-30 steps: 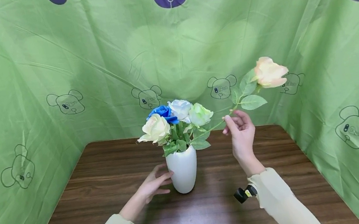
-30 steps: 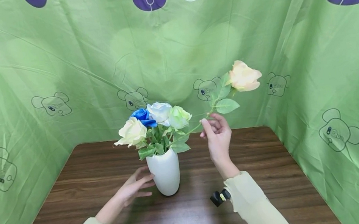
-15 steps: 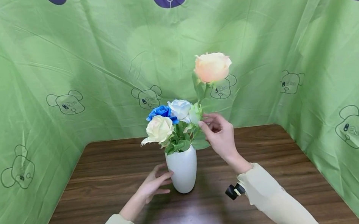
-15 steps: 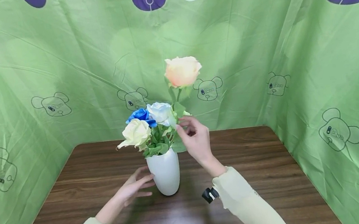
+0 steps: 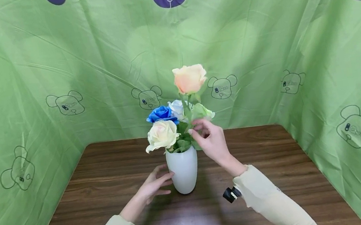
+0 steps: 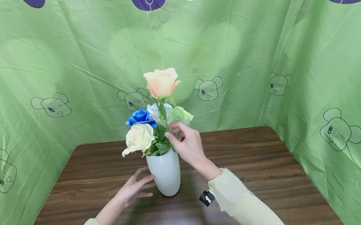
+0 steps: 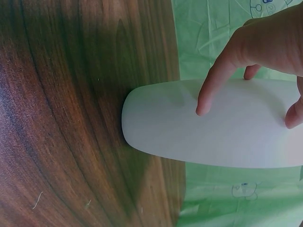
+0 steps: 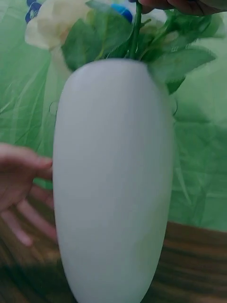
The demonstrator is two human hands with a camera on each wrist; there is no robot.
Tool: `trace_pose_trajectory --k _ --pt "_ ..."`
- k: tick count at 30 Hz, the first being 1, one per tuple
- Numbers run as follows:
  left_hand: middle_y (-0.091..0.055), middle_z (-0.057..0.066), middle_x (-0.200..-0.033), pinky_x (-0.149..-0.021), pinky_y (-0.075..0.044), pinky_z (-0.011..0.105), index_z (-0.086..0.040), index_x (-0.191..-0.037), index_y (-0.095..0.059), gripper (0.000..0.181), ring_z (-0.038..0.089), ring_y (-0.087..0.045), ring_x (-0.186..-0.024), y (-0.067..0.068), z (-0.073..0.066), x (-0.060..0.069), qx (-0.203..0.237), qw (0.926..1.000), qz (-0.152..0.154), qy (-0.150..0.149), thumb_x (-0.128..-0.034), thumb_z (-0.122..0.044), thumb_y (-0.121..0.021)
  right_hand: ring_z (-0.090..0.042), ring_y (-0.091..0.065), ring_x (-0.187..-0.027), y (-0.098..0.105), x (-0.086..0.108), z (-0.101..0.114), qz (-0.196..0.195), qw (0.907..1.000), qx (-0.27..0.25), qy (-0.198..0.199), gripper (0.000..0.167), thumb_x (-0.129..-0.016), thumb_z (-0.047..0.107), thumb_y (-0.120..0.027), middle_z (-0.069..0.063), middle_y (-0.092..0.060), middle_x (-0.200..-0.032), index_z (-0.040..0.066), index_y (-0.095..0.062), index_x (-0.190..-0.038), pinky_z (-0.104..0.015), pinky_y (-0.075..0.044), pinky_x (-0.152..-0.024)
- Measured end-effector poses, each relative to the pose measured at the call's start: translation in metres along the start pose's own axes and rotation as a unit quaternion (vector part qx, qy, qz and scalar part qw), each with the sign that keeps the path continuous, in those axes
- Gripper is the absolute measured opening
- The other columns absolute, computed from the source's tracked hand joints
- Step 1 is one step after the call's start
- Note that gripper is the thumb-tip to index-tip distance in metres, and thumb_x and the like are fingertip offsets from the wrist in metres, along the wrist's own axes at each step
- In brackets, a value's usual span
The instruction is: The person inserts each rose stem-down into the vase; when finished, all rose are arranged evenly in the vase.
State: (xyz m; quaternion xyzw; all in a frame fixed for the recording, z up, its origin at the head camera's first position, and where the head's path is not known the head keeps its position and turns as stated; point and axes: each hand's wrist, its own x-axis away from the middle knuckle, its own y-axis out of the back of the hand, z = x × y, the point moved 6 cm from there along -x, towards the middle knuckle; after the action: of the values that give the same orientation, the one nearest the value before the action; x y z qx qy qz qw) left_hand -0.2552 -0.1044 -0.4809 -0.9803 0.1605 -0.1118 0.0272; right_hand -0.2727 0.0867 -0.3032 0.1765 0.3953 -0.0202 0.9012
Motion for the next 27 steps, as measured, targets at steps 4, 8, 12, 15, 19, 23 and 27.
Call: trace_pose_trajectory --k 4,8,12,15,19,23,27 --pt "-0.041 0.027 -0.122 -0.071 -0.049 0.045 0.000 -0.132 -0.024 0.067 0.045 -0.042 -0.108 0.000 0.001 0.000 -0.002 1.0000 0.004 -0.002 -0.0841 -0.030 -0.059 -0.005 -0.042 -0.042 -0.012 0.011 -0.011 0.029 0.9990 0.032 -0.016 0.011 -0.079 0.012 -0.065 0.003 -0.062 -0.072 0.011 -0.062 -0.090 -0.023 -0.034 -0.036" --pt "-0.041 0.026 -0.123 -0.072 -0.049 0.045 -0.002 -0.132 -0.025 0.066 0.043 -0.043 -0.107 -0.001 0.001 -0.001 -0.001 1.0000 0.001 0.005 -0.0835 -0.031 -0.060 -0.005 -0.044 -0.043 -0.021 0.021 -0.017 0.057 0.9955 0.067 -0.035 0.009 -0.079 0.012 -0.064 0.007 -0.061 -0.072 0.014 -0.062 -0.088 -0.023 -0.036 -0.038" --pt "-0.040 0.026 -0.124 -0.071 -0.049 0.044 -0.003 -0.132 -0.026 0.067 0.042 -0.044 -0.107 -0.001 0.000 -0.001 -0.001 0.9999 -0.006 0.011 -0.0824 -0.032 -0.061 -0.005 -0.045 -0.044 -0.024 0.024 -0.018 0.070 0.9908 0.100 -0.058 0.010 -0.079 0.012 -0.064 0.010 -0.060 -0.072 0.017 -0.062 -0.087 -0.023 -0.037 -0.040" --pt "-0.040 0.027 -0.124 -0.071 -0.049 0.044 -0.003 -0.132 -0.025 0.068 0.043 -0.044 -0.107 -0.001 0.000 -0.001 -0.002 0.9999 -0.007 0.011 -0.0825 -0.032 -0.061 -0.006 -0.048 -0.046 -0.024 0.025 -0.019 0.074 0.9892 0.102 -0.076 0.010 -0.077 0.012 -0.065 0.009 -0.060 -0.075 0.016 -0.063 -0.087 -0.023 -0.040 -0.042" --pt "-0.040 0.026 -0.124 -0.071 -0.049 0.044 -0.004 -0.132 -0.026 0.067 0.042 -0.044 -0.107 0.000 0.001 -0.001 -0.001 0.9999 -0.007 0.013 -0.0823 -0.032 -0.062 -0.007 -0.049 -0.050 -0.021 0.022 -0.013 0.059 0.9927 0.065 -0.083 0.012 -0.077 0.010 -0.065 0.005 -0.059 -0.077 0.011 -0.065 -0.089 -0.025 -0.043 -0.045" --pt "-0.040 0.026 -0.124 -0.071 -0.049 0.044 -0.004 -0.132 -0.026 0.066 0.042 -0.043 -0.108 0.000 0.001 -0.001 0.000 0.9999 -0.007 0.013 -0.0825 -0.031 -0.062 -0.015 -0.048 -0.053 -0.013 0.014 0.016 0.021 0.9982 0.011 -0.056 0.011 -0.078 0.004 -0.065 -0.005 -0.057 -0.076 0.002 -0.065 -0.089 -0.026 -0.042 -0.046" --pt "-0.040 0.025 -0.124 -0.071 -0.049 0.044 -0.005 -0.132 -0.026 0.066 0.042 -0.043 -0.108 0.001 0.001 0.000 -0.001 0.9999 -0.007 0.014 -0.0824 -0.032 -0.062 -0.014 -0.043 -0.052 -0.015 0.006 0.027 0.009 0.9999 -0.003 -0.010 0.010 -0.078 0.003 -0.066 -0.006 -0.049 -0.068 0.001 -0.065 -0.088 -0.024 -0.038 -0.045"
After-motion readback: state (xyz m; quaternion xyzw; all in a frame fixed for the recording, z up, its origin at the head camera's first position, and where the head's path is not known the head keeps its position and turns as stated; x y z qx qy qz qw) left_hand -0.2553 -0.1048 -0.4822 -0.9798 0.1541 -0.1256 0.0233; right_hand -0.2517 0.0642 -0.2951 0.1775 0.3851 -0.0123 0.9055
